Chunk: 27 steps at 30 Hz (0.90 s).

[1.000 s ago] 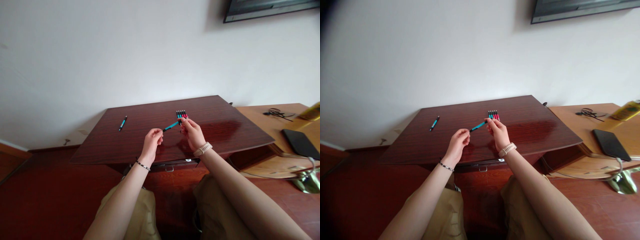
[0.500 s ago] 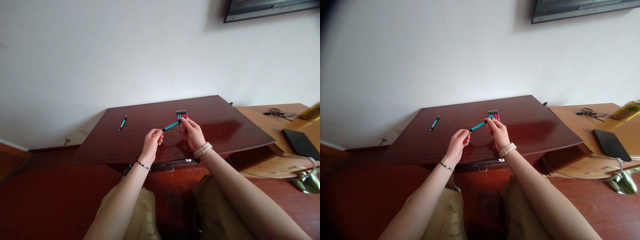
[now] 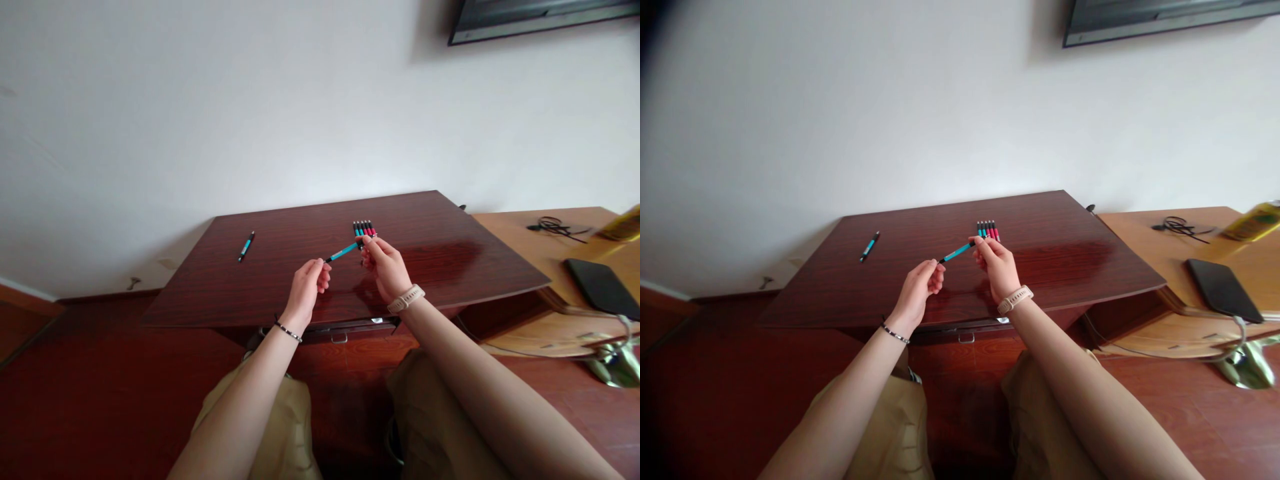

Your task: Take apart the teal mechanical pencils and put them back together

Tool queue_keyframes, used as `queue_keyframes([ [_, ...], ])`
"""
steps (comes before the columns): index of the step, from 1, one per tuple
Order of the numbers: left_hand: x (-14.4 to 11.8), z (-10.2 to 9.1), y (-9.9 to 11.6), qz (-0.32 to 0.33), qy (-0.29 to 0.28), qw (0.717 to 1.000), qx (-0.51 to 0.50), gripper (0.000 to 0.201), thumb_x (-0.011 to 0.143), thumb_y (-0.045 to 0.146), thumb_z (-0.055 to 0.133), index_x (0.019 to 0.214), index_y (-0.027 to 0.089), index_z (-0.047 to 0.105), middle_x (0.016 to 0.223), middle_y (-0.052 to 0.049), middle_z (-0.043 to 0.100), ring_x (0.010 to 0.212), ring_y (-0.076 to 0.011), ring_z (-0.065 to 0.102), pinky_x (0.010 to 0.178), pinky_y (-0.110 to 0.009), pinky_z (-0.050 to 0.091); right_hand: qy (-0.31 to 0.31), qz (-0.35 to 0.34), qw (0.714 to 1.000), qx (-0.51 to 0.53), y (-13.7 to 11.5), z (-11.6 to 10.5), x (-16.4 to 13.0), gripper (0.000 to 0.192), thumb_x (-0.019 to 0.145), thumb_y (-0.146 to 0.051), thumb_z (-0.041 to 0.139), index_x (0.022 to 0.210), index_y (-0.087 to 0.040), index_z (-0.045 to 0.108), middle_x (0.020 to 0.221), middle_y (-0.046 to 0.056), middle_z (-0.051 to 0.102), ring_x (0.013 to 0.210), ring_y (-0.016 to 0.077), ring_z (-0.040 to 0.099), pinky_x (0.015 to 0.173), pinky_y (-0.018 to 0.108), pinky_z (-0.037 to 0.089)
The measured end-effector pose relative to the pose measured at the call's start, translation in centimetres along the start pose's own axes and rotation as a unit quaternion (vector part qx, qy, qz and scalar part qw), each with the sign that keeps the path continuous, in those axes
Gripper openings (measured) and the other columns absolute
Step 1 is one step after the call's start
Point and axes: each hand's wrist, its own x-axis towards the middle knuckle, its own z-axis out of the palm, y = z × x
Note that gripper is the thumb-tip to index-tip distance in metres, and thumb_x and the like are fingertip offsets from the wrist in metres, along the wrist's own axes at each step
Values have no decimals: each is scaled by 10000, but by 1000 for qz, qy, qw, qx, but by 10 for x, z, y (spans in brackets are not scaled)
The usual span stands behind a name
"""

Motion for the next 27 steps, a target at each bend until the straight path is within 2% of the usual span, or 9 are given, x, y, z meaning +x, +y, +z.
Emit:
queue_keyframes([
  [3,0,0,1,13,-4,1000,3,378,928,518,709,819,157,677,703,0,561,581,-88,491,521,-205,351,2,0,1000,-3,0,0,0,366,838,-575,848,977,-236,834,758,-15,580,639,101,459,558,253,377],
  [16,4,-2,-1,63,1,997,37,288,940,458,712,896,174,704,688,21,528,564,-93,443,504,-222,319,4,-7,1000,-13,3,-3,1,366,860,-565,826,1005,-230,839,769,-14,575,643,102,450,568,253,370],
  [27,4,-4,-2,90,8,993,73,261,969,434,689,907,182,709,773,-11,595,605,-96,476,515,-215,340,30,-35,998,-36,2,-3,2,365,845,-575,843,888,-212,830,671,-32,488,603,114,385,565,284,324],
])
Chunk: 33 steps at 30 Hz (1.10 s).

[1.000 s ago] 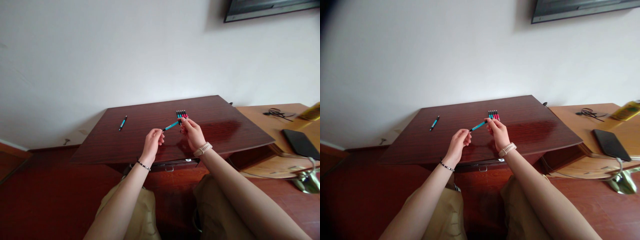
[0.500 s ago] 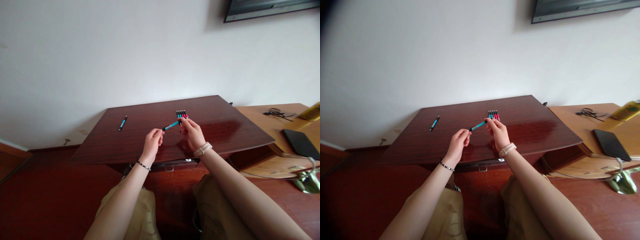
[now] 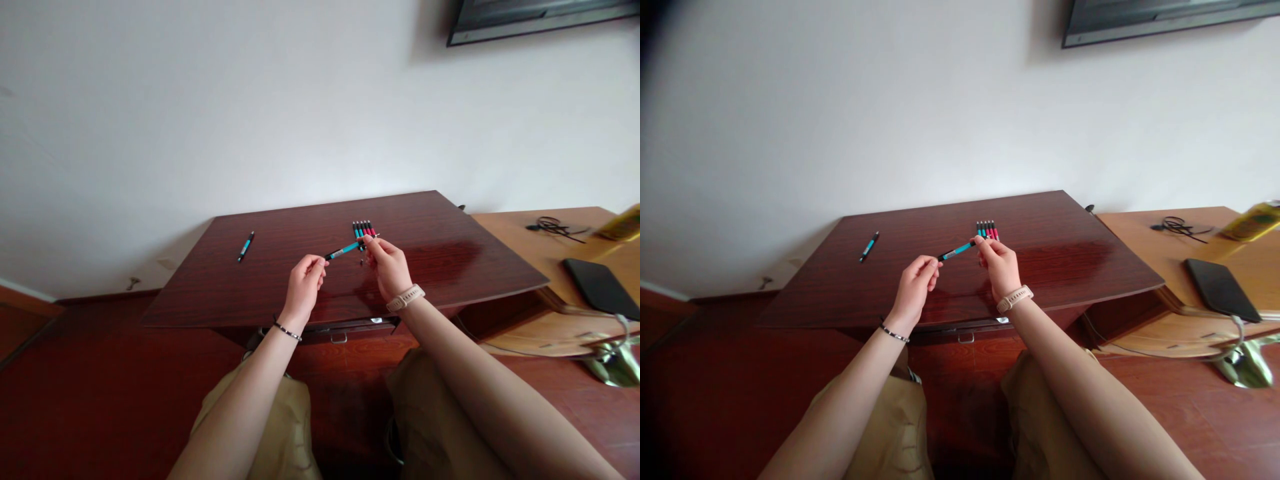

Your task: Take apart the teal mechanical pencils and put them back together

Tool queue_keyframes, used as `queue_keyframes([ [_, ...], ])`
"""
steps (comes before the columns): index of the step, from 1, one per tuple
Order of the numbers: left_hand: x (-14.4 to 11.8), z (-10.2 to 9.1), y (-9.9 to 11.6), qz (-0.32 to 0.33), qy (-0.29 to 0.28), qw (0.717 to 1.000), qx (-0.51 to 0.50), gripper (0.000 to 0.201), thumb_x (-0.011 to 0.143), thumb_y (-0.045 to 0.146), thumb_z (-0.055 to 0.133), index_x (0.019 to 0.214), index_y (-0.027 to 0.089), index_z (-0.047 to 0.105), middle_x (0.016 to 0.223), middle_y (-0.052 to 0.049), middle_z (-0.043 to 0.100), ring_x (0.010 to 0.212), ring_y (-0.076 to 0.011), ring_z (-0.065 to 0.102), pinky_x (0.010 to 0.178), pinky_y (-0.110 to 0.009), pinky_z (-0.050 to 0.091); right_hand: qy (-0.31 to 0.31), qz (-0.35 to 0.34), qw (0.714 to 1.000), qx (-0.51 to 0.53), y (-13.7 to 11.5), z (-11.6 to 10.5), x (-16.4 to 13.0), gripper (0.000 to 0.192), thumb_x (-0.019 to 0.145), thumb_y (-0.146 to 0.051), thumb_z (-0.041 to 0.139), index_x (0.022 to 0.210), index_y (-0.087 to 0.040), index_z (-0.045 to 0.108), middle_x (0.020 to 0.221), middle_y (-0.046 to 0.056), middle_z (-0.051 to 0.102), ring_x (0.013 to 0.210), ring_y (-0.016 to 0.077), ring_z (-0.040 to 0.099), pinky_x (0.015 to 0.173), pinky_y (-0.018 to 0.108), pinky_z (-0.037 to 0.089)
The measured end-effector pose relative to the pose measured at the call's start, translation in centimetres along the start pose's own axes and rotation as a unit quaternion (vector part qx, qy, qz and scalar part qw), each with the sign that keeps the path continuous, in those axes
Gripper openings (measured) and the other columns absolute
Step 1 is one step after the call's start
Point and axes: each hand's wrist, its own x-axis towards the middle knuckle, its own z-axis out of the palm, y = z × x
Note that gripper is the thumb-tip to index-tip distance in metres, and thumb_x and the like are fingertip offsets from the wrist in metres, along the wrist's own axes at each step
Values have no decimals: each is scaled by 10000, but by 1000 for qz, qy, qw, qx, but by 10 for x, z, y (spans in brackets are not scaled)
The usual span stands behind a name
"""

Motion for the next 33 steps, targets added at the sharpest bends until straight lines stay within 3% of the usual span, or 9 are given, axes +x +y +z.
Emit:
queue_keyframes([
  [6,-1,1,1,-11,4,1000,-20,287,961,463,699,911,181,703,751,-5,580,607,-100,481,510,-212,342,4,-11,999,-32,1,-1,0,414,819,-614,853,765,-214,762,644,-35,496,595,117,389,573,291,330],
  [14,-3,6,6,-70,-4,992,-106,321,925,481,727,865,170,673,732,3,568,578,-86,478,502,-208,341,-24,3,1000,-18,1,1,-1,432,819,-668,830,933,-252,806,674,-35,489,602,124,393,558,288,332],
  [18,-3,4,6,-35,0,997,-71,318,935,488,728,878,178,690,721,8,565,579,-89,473,501,-211,332,-22,4,999,-24,0,2,-2,442,814,-676,829,917,-247,803,671,-33,497,598,128,395,559,297,334],
  [26,-3,2,7,13,12,1000,-11,301,971,479,703,904,186,720,768,-12,625,613,-99,491,529,-218,354,-3,-10,999,-34,0,0,-1,499,820,-672,836,682,-227,657,627,-36,478,588,122,395,581,302,346],
  [30,-4,5,8,-25,7,997,-74,325,952,496,723,882,181,685,743,-3,609,612,-103,534,543,-218,373,-8,4,1000,-8,0,1,-1,476,805,-664,856,723,-225,691,642,-35,484,591,115,398,565,289,355],
  [33,-4,6,11,-75,-15,980,-184,301,951,488,713,1030,200,672,840,-24,686,669,-121,631,613,-233,452,-32,46,998,17,0,4,-4,447,771,-657,879,857,-233,769,689,-31,527,600,113,422,552,279,372],
])
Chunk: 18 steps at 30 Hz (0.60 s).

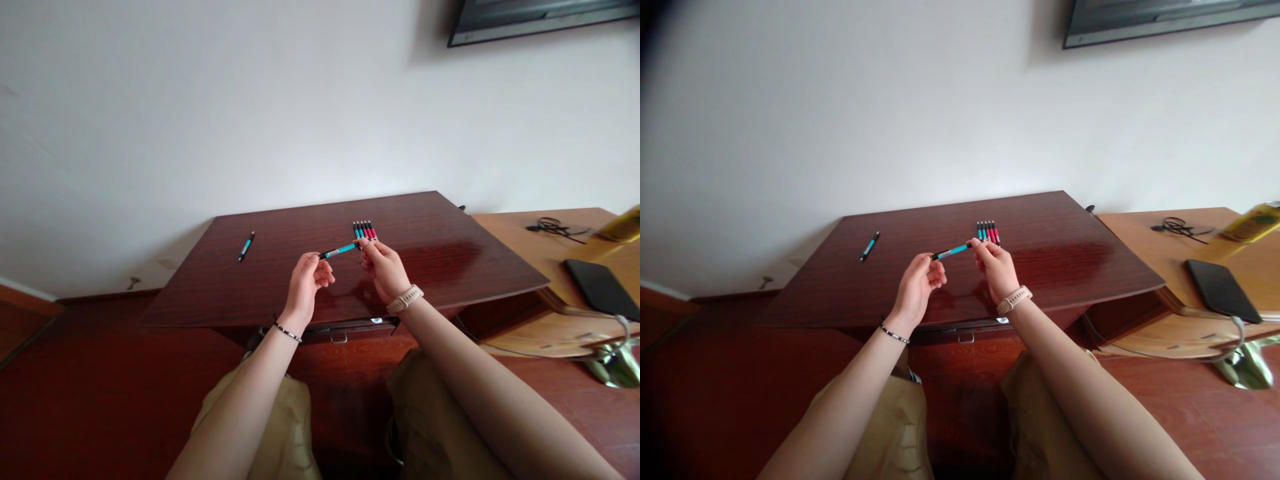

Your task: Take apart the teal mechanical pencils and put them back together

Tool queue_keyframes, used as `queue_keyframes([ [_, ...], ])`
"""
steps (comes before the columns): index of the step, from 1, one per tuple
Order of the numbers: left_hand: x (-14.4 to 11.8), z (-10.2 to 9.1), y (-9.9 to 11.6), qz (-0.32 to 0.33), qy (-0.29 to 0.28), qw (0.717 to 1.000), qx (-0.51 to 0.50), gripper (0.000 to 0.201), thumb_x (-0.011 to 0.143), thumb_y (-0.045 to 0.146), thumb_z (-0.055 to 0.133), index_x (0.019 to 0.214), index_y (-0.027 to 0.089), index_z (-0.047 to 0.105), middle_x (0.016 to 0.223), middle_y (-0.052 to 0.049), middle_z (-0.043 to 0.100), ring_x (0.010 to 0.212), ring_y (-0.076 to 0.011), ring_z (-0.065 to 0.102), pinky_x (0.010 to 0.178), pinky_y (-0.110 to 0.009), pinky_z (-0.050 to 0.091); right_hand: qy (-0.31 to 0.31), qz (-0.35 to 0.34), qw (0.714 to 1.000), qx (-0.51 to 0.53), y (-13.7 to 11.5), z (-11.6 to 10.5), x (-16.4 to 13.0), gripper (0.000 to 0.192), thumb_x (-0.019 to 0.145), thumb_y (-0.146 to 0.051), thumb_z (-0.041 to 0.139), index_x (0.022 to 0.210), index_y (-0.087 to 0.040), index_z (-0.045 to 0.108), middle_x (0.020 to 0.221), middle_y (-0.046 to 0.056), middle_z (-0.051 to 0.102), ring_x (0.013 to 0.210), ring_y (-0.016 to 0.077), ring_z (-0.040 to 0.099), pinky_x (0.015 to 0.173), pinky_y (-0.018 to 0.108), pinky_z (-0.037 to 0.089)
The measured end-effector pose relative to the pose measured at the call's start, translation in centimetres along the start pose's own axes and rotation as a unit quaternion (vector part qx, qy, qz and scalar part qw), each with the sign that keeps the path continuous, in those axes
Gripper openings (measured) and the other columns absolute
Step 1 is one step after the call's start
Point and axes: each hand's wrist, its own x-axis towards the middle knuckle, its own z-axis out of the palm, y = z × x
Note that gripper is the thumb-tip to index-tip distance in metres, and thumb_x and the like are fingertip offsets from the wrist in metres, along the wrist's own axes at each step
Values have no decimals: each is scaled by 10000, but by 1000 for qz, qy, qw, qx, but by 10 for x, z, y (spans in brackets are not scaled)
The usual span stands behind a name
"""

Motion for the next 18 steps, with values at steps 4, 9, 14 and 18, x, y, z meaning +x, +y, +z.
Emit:
queue_keyframes([
  [4,-1,1,9,-67,-56,988,-125,352,978,476,665,1207,211,695,1001,-80,740,805,-157,702,731,-282,538,-36,45,997,55,-1,7,-5,427,759,-597,906,958,-232,809,744,-30,557,619,97,441,559,253,392],
  [9,-8,4,19,-56,-73,985,-144,451,1022,597,577,1228,227,731,1085,-118,753,890,-215,724,777,-354,581,-49,75,991,96,-1,15,-10,467,752,-609,903,1009,-232,800,760,-33,577,621,90,452,574,240,427],
  [14,-10,8,16,-45,-74,984,-159,398,1010,552,642,1241,238,721,1142,-106,765,942,-211,737,805,-340,595,-53,86,990,103,0,17,-11,474,737,-624,909,940,-226,751,755,-41,577,610,87,449,579,241,436],
  [18,-9,10,12,-39,-65,987,-144,342,1019,531,652,1226,260,693,1141,-90,771,1015,-218,747,841,-341,592,-42,93,988,117,-1,17,-12,482,707,-605,943,835,-216,689,753,-39,571,611,81,445,574,232,431],
])
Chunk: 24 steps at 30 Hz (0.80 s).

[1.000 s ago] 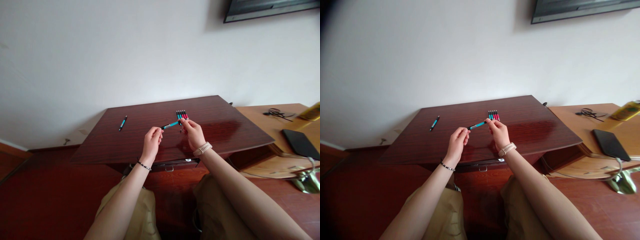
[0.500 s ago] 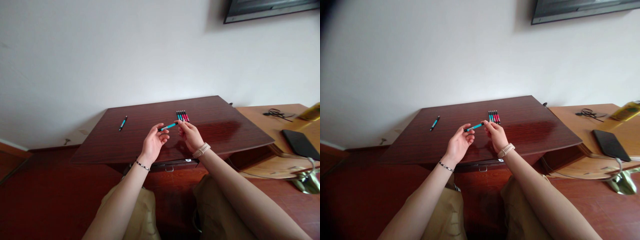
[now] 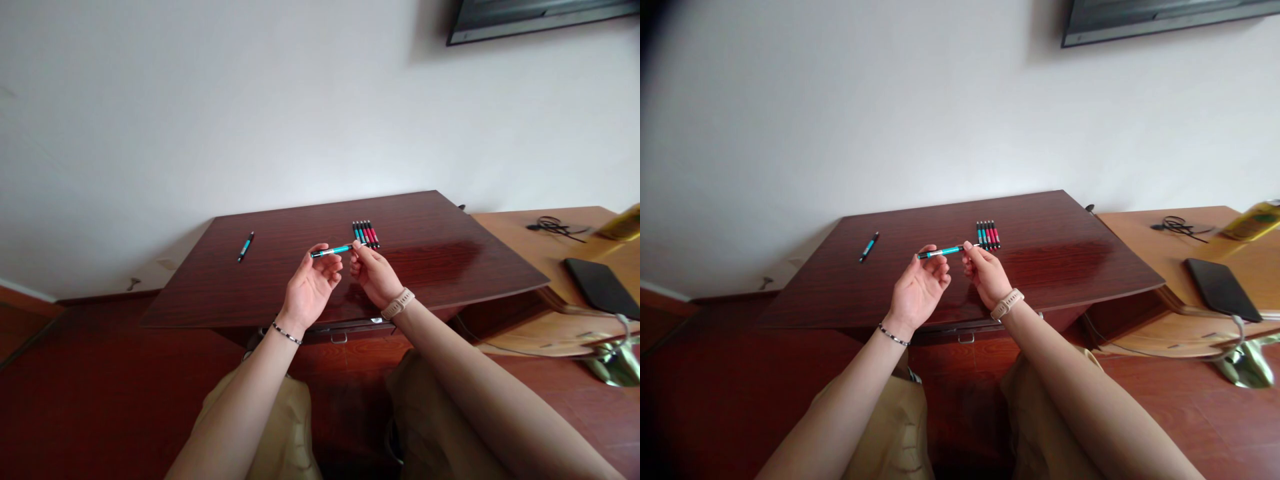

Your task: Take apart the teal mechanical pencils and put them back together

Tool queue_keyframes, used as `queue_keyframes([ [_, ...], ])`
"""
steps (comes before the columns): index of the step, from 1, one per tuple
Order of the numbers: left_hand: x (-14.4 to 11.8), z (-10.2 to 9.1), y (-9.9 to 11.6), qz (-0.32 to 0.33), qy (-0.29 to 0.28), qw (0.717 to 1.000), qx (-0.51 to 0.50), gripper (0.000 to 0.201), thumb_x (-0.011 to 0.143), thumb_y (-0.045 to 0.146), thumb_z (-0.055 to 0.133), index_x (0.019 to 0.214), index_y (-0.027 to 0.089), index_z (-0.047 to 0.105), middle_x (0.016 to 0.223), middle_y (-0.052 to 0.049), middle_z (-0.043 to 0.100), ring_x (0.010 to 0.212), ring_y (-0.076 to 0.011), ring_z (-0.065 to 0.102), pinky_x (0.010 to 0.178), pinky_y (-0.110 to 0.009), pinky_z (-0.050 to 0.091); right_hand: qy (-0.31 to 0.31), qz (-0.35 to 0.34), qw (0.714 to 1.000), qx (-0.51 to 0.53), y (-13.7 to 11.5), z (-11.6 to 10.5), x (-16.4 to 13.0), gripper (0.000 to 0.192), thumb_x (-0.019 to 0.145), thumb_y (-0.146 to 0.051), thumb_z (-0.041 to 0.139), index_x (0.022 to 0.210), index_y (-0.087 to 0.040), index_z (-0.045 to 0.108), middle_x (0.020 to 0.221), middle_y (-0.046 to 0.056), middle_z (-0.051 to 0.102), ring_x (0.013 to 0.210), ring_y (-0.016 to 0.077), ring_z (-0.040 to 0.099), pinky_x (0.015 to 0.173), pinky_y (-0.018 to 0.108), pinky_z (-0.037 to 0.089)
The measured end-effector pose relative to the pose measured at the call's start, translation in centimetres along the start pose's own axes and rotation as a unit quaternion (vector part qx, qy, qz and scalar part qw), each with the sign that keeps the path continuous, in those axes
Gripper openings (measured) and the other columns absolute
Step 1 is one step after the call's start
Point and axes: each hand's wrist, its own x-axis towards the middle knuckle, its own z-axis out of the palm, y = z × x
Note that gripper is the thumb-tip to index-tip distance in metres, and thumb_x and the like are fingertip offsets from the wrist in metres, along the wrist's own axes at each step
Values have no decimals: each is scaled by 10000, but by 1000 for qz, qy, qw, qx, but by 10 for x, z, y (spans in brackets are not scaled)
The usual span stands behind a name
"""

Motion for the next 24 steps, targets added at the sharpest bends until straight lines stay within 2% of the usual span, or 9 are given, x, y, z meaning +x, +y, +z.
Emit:
queue_keyframes([
  [4,0,2,0,-2,9,1000,17,350,1016,554,638,1203,262,685,1152,-99,774,1064,-239,747,852,-358,591,11,0,1000,0,-1,0,0,502,690,-607,951,818,-213,668,756,-37,569,613,82,441,561,231,421],
  [8,0,3,3,2,19,1000,11,397,999,581,628,1177,232,695,1096,-114,769,1030,-248,741,830,-369,597,5,-3,1000,-3,0,-1,1,494,701,-599,945,818,-214,658,747,-46,551,617,81,444,570,232,414],
  [11,1,3,2,4,28,1000,10,341,1013,551,612,1144,245,691,1041,-89,753,981,-222,724,822,-354,590,2,-10,1000,-16,0,-1,1,479,719,-600,931,815,-219,657,734,-50,539,611,84,439,567,241,407],
  [15,0,3,1,13,12,1000,-18,237,1007,452,636,1122,251,684,978,-60,720,909,-184,695,822,-330,582,8,-9,1000,-19,1,-1,2,478,726,-599,925,800,-216,649,746,-46,550,608,81,440,569,243,404],
  [20,1,1,6,0,4,1000,-10,339,984,514,621,1129,217,696,966,-89,704,890,-204,683,785,-342,579,9,-18,999,-35,0,-3,2,478,730,-623,917,852,-223,686,736,-42,544,605,89,432,555,245,392],
  [24,3,-3,2,-23,0,1000,0,333,937,518,718,1046,207,672,852,-44,646,766,-162,626,701,-289,529,5,-57,994,-92,-3,-7,3,459,773,-653,877,806,-229,704,711,-32,544,608,103,431,553,263,376],
])
